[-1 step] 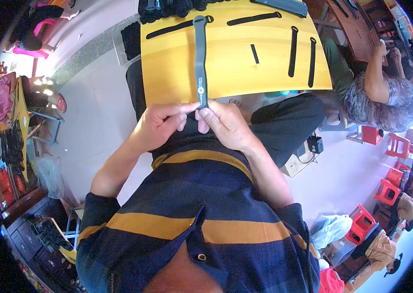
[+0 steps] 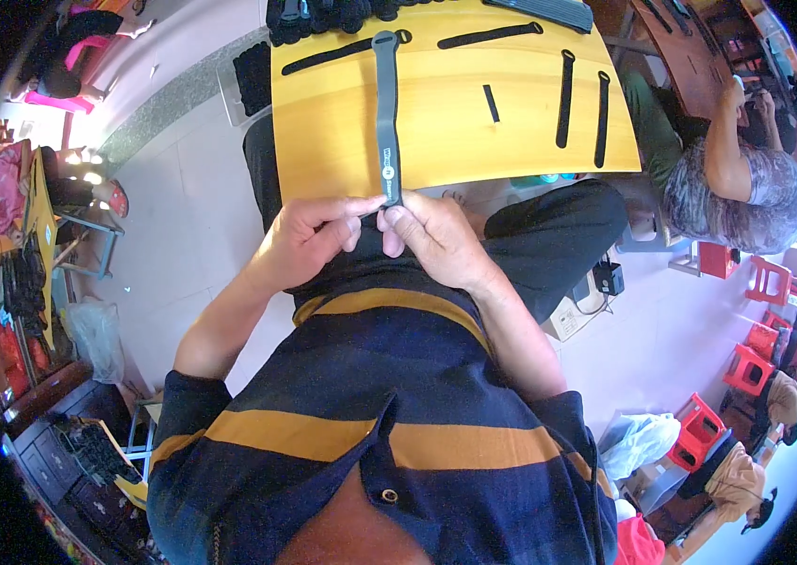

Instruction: Assembling fabric straps by manually attaching plastic buckles and metal pins.

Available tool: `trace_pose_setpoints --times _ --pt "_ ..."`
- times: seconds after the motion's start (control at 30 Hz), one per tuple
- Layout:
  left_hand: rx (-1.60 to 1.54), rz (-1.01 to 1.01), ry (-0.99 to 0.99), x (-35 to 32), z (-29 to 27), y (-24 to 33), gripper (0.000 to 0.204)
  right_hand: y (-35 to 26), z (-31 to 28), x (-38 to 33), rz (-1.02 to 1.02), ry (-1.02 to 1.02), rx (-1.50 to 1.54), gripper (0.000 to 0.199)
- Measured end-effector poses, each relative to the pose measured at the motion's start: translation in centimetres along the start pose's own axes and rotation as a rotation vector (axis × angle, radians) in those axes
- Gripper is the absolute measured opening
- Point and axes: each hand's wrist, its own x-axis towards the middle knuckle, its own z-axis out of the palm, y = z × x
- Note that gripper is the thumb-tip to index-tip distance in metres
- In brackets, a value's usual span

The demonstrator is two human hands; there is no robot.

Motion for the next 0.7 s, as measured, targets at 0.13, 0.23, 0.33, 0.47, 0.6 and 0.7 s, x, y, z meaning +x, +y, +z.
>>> trace_pose_setpoints --times 0.13,0.23,0.33,0.47,0.6,0.7 --pt "0.112 0.097 0.052 0.5 0.2 0.4 0.032 0.0 0.2 0.0 0.096 0.063 0.073 0.025" --pt "0.273 0.209 0.101 1.1 0.1 1.8 0.025 -0.4 0.1 -0.1 0.147 0.106 0.075 0.029" --pt "0.347 0.216 0.095 1.5 -0.4 2.8 0.013 -1.2 0.0 -0.3 0.2 0.07 0.105 0.03" --pt "0.536 0.293 -0.138 2.5 -1.6 3.6 0.023 -2.2 -0.4 -0.4 0.07 -0.134 0.034 0.029" --pt "0.683 0.262 -0.213 2.5 -1.6 4.0 0.025 -2.8 -0.9 -0.2 0.012 -0.23 -0.001 0.03" --pt "0.799 0.254 -0.225 2.4 -1.2 4.1 0.019 -3.0 -0.6 -0.2 0.009 -0.226 0.002 0.033"
